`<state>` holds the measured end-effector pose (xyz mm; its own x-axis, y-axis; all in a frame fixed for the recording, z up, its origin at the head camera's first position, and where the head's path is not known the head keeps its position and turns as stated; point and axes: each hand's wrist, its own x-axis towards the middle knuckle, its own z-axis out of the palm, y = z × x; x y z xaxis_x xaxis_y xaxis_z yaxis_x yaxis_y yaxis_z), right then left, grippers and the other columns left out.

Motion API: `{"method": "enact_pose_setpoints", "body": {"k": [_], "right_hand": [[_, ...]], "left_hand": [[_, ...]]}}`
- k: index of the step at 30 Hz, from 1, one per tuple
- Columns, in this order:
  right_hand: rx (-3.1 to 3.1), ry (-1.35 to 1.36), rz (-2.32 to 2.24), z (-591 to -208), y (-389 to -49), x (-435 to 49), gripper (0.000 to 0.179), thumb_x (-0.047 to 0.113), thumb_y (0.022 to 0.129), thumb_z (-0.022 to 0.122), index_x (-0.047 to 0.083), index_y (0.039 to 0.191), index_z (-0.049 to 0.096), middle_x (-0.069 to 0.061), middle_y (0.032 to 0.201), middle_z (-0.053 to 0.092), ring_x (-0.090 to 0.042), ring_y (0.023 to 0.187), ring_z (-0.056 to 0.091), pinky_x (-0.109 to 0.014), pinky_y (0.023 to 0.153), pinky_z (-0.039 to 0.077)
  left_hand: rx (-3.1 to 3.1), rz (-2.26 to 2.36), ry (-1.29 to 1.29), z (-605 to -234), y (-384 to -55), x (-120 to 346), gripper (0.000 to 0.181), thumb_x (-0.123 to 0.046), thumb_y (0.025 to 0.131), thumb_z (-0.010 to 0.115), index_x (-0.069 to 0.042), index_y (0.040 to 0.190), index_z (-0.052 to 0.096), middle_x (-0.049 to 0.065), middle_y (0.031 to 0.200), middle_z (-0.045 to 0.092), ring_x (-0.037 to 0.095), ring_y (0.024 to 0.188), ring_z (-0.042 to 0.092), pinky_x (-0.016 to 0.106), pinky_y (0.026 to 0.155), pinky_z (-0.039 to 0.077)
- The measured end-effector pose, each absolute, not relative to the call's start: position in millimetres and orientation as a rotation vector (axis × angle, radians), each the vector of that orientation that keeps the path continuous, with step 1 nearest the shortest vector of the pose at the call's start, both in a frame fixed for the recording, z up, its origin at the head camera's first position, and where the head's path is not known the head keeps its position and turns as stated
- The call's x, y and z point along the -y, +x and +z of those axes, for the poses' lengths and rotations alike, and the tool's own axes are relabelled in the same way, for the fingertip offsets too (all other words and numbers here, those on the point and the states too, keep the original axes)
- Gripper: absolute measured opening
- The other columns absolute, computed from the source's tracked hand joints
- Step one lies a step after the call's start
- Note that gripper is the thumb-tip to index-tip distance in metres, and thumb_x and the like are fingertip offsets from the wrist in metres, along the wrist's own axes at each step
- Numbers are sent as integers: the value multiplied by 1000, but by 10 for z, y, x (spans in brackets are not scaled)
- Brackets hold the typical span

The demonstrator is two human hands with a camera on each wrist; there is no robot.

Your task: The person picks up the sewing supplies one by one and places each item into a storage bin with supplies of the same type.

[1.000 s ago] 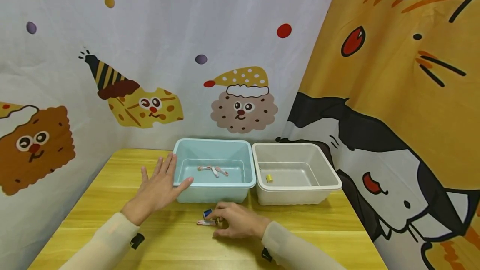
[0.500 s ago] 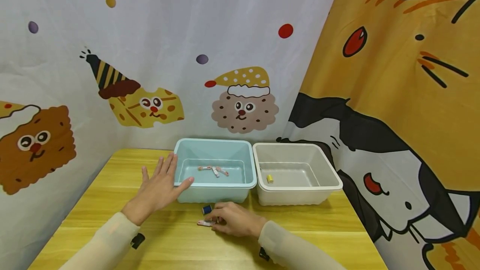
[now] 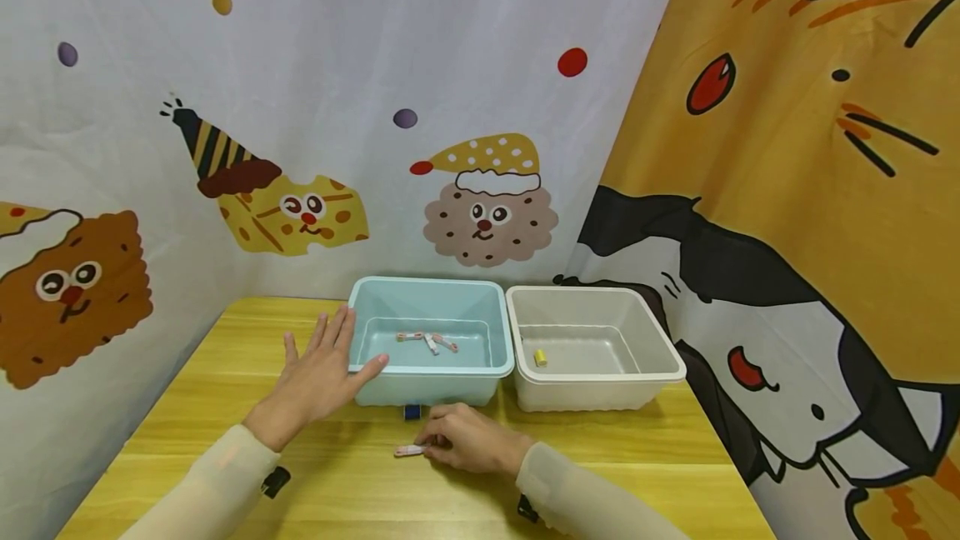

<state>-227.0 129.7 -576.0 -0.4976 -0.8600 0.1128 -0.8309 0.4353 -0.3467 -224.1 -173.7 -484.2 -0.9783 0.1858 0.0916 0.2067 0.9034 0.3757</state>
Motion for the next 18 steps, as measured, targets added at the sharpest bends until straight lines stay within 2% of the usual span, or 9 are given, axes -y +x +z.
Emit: {"method": "enact_pose_setpoints", "body": {"k": [8, 15, 18], "right_hand": [[-2609, -1514, -562, -5710, -2244, -1319, 17, 20, 111, 83, 19, 126, 90, 8, 113, 79, 13, 91, 63, 2, 80, 49], [-2616, -1503, -583, -5676, -2240, -1332, 17, 19, 110, 85, 18, 126, 90, 7, 114, 81, 13, 92, 64, 1, 82, 50], [-2615, -1504, -603, -5650, -2235, -1334, 18, 18, 109, 85, 17, 126, 90, 6, 113, 81, 12, 91, 63, 1, 81, 50]], "left_hand": [[3009, -582, -310, -4843, -2236, 1735, 118, -86, 112, 44, 2, 185, 17, 23, 196, 11, 59, 180, 13, 99, 130, 2], [3007, -587, -308, -4844, -2238, 1731, 113, -79, 114, 51, 2, 185, 17, 24, 196, 11, 59, 180, 13, 100, 129, 1], [3007, -589, -308, -4844, -2235, 1732, 114, -80, 114, 50, 2, 185, 17, 23, 196, 11, 59, 180, 13, 100, 129, 2]]}}
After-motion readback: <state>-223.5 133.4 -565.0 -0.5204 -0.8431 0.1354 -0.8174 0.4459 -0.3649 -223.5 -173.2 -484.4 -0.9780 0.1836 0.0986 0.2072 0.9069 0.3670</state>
